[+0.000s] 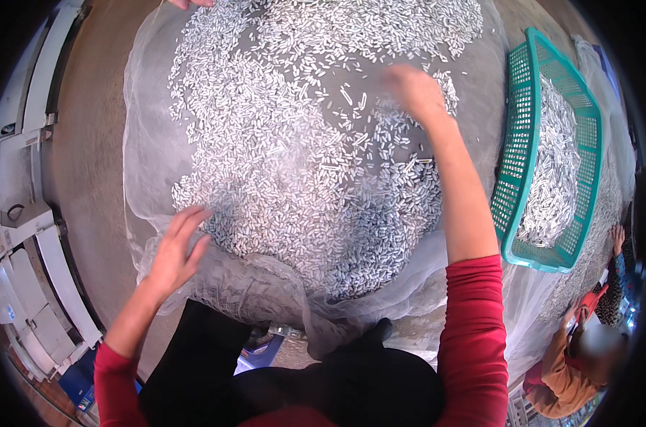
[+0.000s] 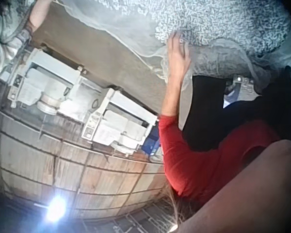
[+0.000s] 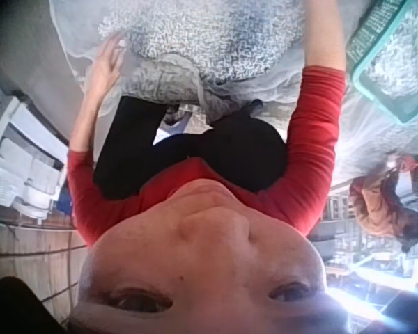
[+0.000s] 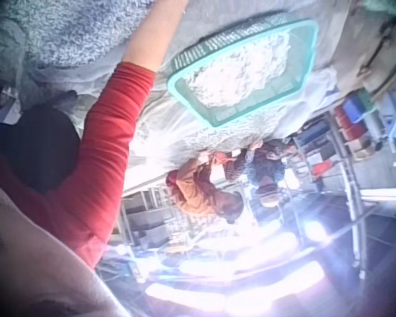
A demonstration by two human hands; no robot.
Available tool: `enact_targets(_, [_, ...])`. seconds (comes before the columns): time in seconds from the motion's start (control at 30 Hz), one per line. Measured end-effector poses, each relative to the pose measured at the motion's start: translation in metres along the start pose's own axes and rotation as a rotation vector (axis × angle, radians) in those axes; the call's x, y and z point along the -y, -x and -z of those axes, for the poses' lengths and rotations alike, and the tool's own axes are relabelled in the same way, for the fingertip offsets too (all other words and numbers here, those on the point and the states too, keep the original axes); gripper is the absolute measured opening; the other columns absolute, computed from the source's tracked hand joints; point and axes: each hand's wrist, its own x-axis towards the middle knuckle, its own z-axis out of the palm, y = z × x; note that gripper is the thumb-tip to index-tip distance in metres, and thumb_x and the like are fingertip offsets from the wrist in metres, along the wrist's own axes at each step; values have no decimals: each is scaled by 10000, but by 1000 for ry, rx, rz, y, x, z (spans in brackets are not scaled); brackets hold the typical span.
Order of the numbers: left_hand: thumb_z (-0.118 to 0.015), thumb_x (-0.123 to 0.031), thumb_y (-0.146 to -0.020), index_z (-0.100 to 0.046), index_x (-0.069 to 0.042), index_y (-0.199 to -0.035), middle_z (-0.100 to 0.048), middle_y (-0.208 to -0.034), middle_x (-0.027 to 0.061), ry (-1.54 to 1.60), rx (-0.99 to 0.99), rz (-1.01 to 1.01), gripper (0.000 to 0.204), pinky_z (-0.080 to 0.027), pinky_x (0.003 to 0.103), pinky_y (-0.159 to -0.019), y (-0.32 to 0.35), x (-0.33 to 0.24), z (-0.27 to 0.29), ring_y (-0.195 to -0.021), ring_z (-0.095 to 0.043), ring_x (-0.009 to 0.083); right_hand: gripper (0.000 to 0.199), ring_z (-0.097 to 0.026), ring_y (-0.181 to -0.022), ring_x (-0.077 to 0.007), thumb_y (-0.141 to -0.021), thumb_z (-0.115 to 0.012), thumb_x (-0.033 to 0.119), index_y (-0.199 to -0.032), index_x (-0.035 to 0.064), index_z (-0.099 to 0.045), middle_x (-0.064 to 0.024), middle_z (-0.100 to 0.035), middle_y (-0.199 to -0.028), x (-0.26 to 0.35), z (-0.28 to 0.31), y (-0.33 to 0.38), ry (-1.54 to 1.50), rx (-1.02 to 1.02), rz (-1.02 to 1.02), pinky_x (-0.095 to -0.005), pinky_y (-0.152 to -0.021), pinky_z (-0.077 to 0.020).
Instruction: The person repeatedly picks up small white cylindrical objects from a large pile on a white sheet and places them into a green basket. The hands work continuously over the pile, moving items one by one or in small handfuls.
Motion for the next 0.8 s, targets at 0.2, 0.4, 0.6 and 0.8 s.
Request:
enact_targets(0.2, [-565, -29, -844, -587, -25, -1152, -529, -1262, 182, 36, -3, 329, 309, -400, 414, -1002, 100, 31, -9, -1179, -504, 373, 98, -652, -878, -308, -838, -629, 182, -925, 161, -669, -85, -686, -936, -13, 10, -1, 25, -99, -8, -433, -752, -518])
enact_targets(0.4, [-550, -24, -853, -605, -27, -1130, -525, -1283, 168, 0, -267, 410, 283, -370, 415, -1030, 138, 41, -15, -1217, -487, 350, 107, -662, -877, -306, -823, -653, 236, -900, 169, -686, -102, -700, -882, -26, 28, -5, -17, -140, -263, -419, -778, -519])
enact_targets(0.6, [-530, -30, -881, -582, -38, -1176, -506, -1315, 155, -55, -458, 424, 300, -357, 414, -1042, 141, 45, -11, -1259, -452, 339, 154, -665, -877, -295, -807, -668, 251, -904, 137, -703, -115, -699, -890, -19, 14, -7, 237, 40, -143, -400, -773, -514])
enact_targets(0.8, [-533, -41, -886, -586, -38, -1174, -502, -1321, 152, -67, -454, 429, 293, -362, 420, -1037, 139, 52, -9, -1258, -455, 334, 194, -664, -808, -265, -762, -714, 271, -898, 132, -715, -79, -694, -817, -36, 4, 13, -305, -73, -215, -376, -735, -509])
